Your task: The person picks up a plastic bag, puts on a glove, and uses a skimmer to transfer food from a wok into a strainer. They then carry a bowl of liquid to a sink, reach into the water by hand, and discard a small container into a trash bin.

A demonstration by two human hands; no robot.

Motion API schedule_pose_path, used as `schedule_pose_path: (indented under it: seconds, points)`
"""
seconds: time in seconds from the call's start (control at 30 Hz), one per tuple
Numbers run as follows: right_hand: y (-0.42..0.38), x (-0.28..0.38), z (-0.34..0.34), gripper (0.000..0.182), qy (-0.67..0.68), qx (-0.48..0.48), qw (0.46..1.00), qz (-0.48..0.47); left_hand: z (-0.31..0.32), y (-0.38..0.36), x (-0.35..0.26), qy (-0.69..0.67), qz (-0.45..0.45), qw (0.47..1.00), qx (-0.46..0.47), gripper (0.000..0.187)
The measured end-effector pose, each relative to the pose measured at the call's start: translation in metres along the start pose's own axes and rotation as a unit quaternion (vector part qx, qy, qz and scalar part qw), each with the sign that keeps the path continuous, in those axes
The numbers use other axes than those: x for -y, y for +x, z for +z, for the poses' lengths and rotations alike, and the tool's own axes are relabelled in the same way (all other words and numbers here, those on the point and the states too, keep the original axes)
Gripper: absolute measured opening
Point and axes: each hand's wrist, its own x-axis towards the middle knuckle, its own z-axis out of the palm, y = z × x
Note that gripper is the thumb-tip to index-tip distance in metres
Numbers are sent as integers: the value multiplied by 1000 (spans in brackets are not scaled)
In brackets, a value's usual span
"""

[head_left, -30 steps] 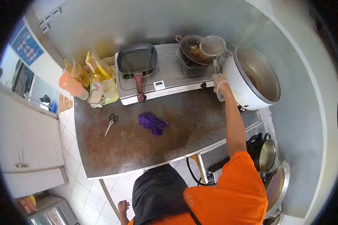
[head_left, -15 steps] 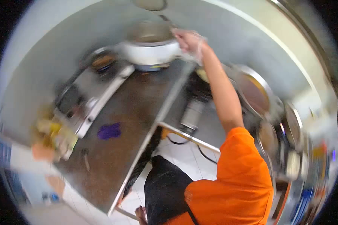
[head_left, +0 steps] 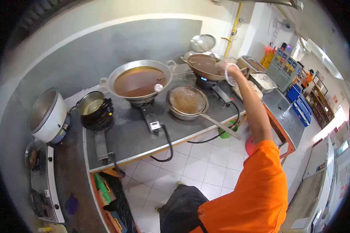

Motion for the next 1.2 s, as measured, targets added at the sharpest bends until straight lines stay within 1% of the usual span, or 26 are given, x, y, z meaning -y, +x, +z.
schedule_pose_path:
  seconds: [0.1, 0.17, 0.2, 0.23, 0.27, 0.3, 0.33, 0.37, 0.4, 0.43, 0.47, 0.5, 0.57, 0.6, 0.63, 0.7, 0.73, 0.83, 0.87, 0.9, 0.97, 1.0, 1.07, 1.1, 1.17, 1.2]
  points:
    - [-9, -112, -66, 24, -260, -28, 965, 23, 49, 21, -26, 113, 39, 992, 28, 31]
    - [-10, -172, -94, 26, -227, -39, 972, 52, 101, 27, -54, 177, 60, 981, 46, 31]
    - [-4, -201, -110, 27, -192, -50, 977, 77, 126, 20, -116, 203, 68, 975, 54, 31]
    - [6, -232, -123, 28, -253, -54, 964, 65, 156, 44, -194, 42, -41, 998, 18, 31]
    - [17, -262, -133, 30, -266, -46, 959, 86, 188, 59, -281, -106, -23, 993, 50, 30]
    - [27, -293, -138, 32, -278, -33, 954, 108, 228, 87, -342, -151, -22, 983, 97, 32]
    - [40, -321, -143, 32, -279, -26, 954, 103, 257, 89, -443, -238, -18, 954, 181, 37]
    - [53, -346, -144, 28, -272, -72, 959, 45, 291, 92, -518, -309, -56, 921, 232, 40]
    - [56, -372, -137, 29, -258, -111, 960, -5, 329, 100, -561, -434, -48, 845, 308, 44]
    - [63, -385, -144, 29, -395, 7, 918, -36, 337, 78, -634, -523, -98, 768, 355, 43]
    - [73, -399, -139, 32, -340, -22, 940, 2, 342, 62, -696, -613, -130, 672, 394, 42]
    - [85, -398, -139, 36, -287, -59, 956, 35, 361, 68, -704, -625, -123, 665, 389, 42]
    - [119, -410, -141, 38, -394, 28, 916, 72, 385, 81, -703, -638, -94, 689, 331, 33]
    - [140, -426, -140, 36, -408, 28, 911, 53, 372, 71, -721, -601, -147, 734, 282, 28]
    - [158, -442, -136, 35, -420, 29, 906, 35, 367, 70, -713, -604, -154, 736, 264, 28]
    - [171, -421, -139, 36, -398, 23, 914, 80, 347, 63, -702, -592, -168, 755, 227, 28]
    - [183, -422, -139, 36, -433, 41, 899, 45, 334, 61, -695, -589, -171, 760, 214, 30]
    - [230, -442, -130, 34, -448, 62, 890, 51, 291, 56, -686, -460, -136, 869, 126, 41]
    - [253, -469, -125, 41, -434, 34, 900, 38, 282, 58, -667, -443, -107, 882, 118, 52]
    - [264, -468, -122, 41, -437, 36, 898, 31, 276, 59, -661, -475, -114, 866, 103, 58]
    - [277, -465, -122, 49, -432, 148, 890, 8, 270, 66, -661, -537, -73, 832, 118, 64]
    - [287, -468, -120, 49, -436, 146, 888, 5, 271, 75, -654, -541, -70, 830, 118, 64]
    - [305, -478, -113, 53, -426, 194, 883, -41, 288, 91, -621, -623, -98, 770, 96, 65]
    - [312, -481, -111, 55, -420, 222, 878, -64, 311, 97, -590, -629, -100, 765, 96, 65]
    - [324, -485, -104, 49, -378, 254, 886, -88, 368, 112, -520, -596, -102, 796, -37, 67]
    - [338, -505, -93, 47, -393, 265, 868, -149, 381, 118, -507, -538, -231, 808, -61, 66]
